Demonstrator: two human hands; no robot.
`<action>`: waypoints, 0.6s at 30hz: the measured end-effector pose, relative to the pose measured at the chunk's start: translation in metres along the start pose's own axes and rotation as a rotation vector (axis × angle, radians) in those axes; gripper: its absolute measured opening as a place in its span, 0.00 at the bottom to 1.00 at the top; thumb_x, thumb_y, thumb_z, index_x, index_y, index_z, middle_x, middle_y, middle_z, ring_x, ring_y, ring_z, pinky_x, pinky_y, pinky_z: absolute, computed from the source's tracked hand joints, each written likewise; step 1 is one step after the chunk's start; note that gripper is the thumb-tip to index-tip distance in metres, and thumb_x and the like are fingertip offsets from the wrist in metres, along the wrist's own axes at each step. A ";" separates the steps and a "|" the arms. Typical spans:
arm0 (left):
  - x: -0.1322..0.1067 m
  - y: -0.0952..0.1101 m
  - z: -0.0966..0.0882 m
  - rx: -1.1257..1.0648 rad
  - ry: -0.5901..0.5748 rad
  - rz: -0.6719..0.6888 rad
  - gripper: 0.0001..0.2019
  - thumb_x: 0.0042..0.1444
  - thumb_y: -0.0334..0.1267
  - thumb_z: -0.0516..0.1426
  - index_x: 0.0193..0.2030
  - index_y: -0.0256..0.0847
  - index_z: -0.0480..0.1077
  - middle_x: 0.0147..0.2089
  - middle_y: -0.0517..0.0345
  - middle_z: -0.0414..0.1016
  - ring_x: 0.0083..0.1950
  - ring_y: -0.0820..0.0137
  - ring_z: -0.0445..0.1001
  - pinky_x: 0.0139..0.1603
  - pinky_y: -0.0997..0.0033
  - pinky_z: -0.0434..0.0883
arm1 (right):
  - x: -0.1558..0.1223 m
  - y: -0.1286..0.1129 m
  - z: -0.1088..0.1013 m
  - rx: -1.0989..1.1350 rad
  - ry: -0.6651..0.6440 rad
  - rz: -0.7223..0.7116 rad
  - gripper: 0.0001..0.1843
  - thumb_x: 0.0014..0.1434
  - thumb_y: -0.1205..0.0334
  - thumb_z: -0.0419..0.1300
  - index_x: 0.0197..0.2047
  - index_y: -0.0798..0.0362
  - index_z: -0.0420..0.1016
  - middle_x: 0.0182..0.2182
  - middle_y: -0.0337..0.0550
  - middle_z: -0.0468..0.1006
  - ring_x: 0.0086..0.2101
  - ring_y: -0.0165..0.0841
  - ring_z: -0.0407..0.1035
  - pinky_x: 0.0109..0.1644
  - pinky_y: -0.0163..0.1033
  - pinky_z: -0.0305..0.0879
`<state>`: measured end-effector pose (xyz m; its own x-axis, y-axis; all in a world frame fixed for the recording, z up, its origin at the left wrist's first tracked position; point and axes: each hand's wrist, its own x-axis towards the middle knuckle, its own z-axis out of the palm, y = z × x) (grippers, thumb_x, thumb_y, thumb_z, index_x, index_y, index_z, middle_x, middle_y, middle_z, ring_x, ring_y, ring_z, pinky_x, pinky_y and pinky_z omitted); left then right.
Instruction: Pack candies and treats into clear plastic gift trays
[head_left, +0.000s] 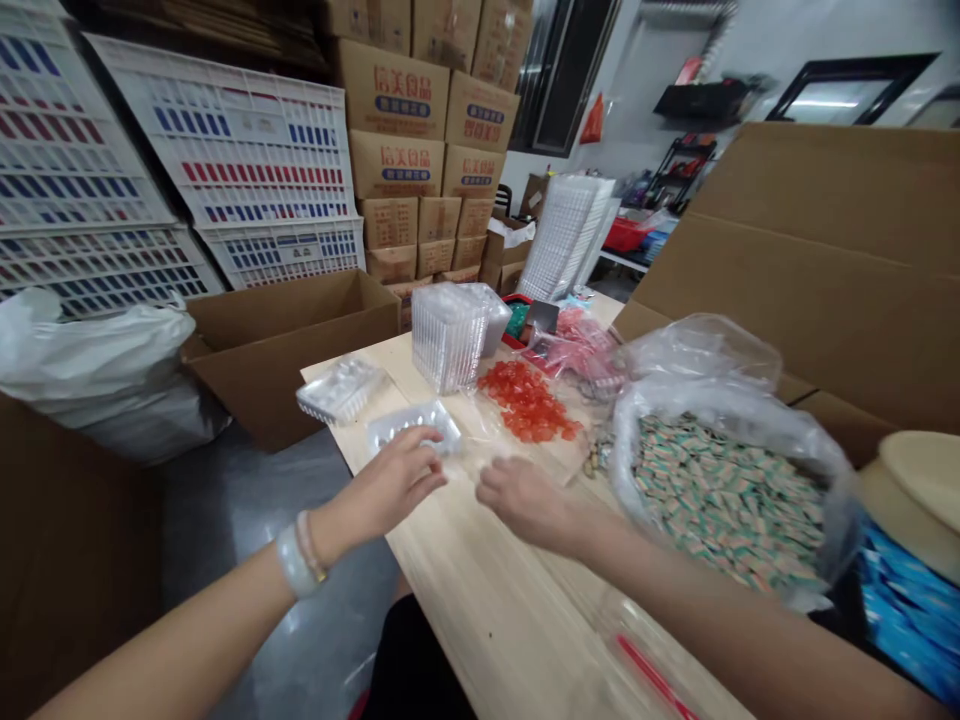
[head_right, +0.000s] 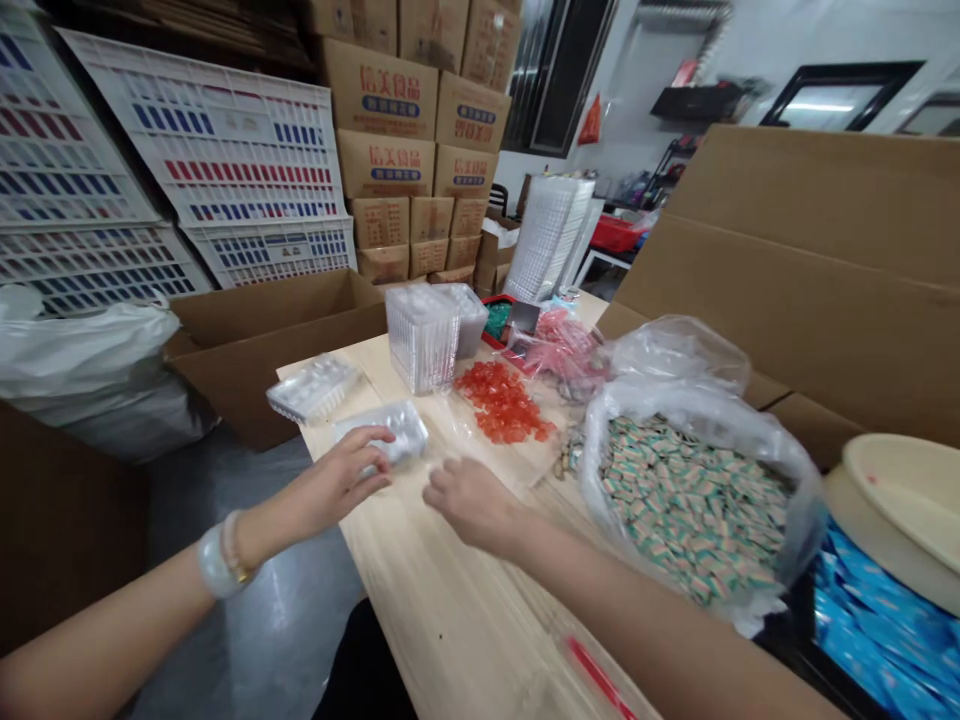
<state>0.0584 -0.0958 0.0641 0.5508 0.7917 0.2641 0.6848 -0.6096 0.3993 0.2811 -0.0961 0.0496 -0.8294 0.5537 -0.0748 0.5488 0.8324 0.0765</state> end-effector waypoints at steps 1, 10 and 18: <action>-0.004 0.000 0.001 -0.037 -0.005 -0.019 0.10 0.55 0.42 0.48 0.39 0.40 0.65 0.52 0.52 0.60 0.53 0.66 0.61 0.52 0.64 0.62 | -0.024 -0.004 0.007 0.021 -0.037 0.004 0.08 0.55 0.70 0.49 0.34 0.53 0.67 0.31 0.44 0.70 0.33 0.34 0.62 0.33 0.38 0.55; 0.017 -0.061 0.049 0.169 -0.093 -0.125 0.36 0.40 0.55 0.57 0.57 0.47 0.54 0.62 0.48 0.48 0.62 0.50 0.41 0.57 0.48 0.47 | -0.077 0.027 0.052 0.146 -0.259 0.283 0.15 0.54 0.51 0.53 0.33 0.55 0.70 0.32 0.47 0.72 0.34 0.37 0.65 0.36 0.40 0.59; 0.022 -0.116 0.055 0.170 -0.235 -0.157 0.31 0.44 0.61 0.50 0.55 0.54 0.57 0.62 0.54 0.49 0.61 0.52 0.45 0.55 0.54 0.50 | -0.081 0.012 0.072 0.259 -0.246 0.277 0.24 0.50 0.53 0.58 0.51 0.44 0.62 0.49 0.47 0.65 0.45 0.39 0.60 0.46 0.45 0.56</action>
<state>0.0171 -0.0093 -0.0244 0.5136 0.8580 -0.0071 0.8292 -0.4942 0.2612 0.3625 -0.1297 -0.0152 -0.6149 0.7193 -0.3233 0.7809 0.6125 -0.1224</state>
